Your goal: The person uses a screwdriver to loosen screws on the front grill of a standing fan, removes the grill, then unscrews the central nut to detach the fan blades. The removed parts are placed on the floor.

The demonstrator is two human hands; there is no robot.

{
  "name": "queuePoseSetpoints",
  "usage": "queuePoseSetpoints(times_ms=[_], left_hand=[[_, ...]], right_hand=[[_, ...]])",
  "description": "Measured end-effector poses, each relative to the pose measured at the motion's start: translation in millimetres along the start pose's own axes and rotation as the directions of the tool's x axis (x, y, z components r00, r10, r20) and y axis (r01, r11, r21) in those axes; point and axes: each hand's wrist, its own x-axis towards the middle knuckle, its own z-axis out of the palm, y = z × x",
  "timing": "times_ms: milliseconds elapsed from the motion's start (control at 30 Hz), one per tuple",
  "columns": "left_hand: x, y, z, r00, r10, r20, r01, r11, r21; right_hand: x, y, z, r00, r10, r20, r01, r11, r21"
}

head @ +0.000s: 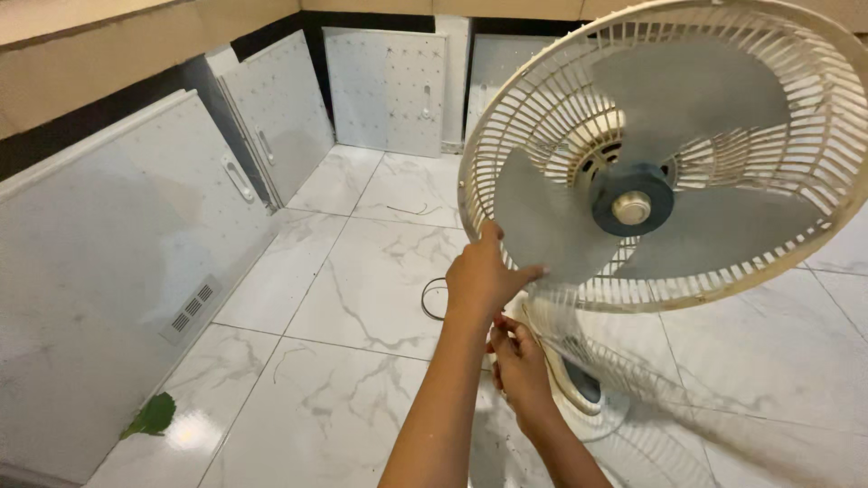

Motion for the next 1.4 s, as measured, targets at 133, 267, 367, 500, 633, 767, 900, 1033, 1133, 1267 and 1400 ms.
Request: queuePoseSetpoints(times_ms=[133, 267, 367, 500, 633, 767, 900, 1033, 1133, 1267, 1400], left_hand=[[-16, -12, 37, 0.990, 0.028, 0.136, -0.028, 1.000, 0.000], [-31, -22, 77, 0.948, -0.048, 0.314, 0.034, 0.998, 0.050], [-31, -20, 93, 0.945, -0.087, 0.315, 0.076, 0.996, 0.050], [-41, 0, 102, 0.994, 0.097, 0.045, -0.094, 0.994, -0.059], [-42, 22, 91, 0.911, 0.373, -0.173, -0.387, 0.921, -0.050], [-37, 44, 80, 0.740, 0.608, -0.289, -0.594, 0.792, 0.144], [-37, 54, 69, 0.730, 0.599, -0.329, -0.574, 0.799, 0.179], [-40, 65, 61, 0.691, 0.625, -0.363, -0.586, 0.779, 0.226], [-39, 83, 58, 0.631, 0.676, -0.381, -0.624, 0.734, 0.268], [-36, 119, 59, 0.580, 0.733, -0.356, -0.663, 0.679, 0.317], [-28, 161, 68, 0.512, 0.787, -0.344, -0.727, 0.611, 0.315]], right_hand=[[28, 35, -34, 0.961, -0.270, 0.065, 0.277, 0.950, -0.144], [44, 67, -79, 0.879, -0.443, 0.179, 0.476, 0.785, -0.397], [43, 60, -107, 0.933, -0.324, 0.157, 0.360, 0.843, -0.398], [29, 27, -119, 0.951, -0.288, 0.113, 0.308, 0.917, -0.253], [13, -25, -129, 0.891, -0.454, -0.031, 0.410, 0.830, -0.380], [-5, -72, -133, 0.815, -0.566, -0.126, 0.472, 0.774, -0.421], [-21, -98, -130, 0.780, -0.617, -0.100, 0.512, 0.722, -0.466], [-31, -115, -132, 0.634, -0.760, -0.139, 0.613, 0.605, -0.508], [-36, -135, -140, 0.548, -0.822, -0.156, 0.669, 0.542, -0.508], [-48, -161, -157, 0.443, -0.867, -0.226, 0.691, 0.491, -0.530], [-57, -183, -180, 0.321, -0.901, -0.291, 0.727, 0.431, -0.535]])
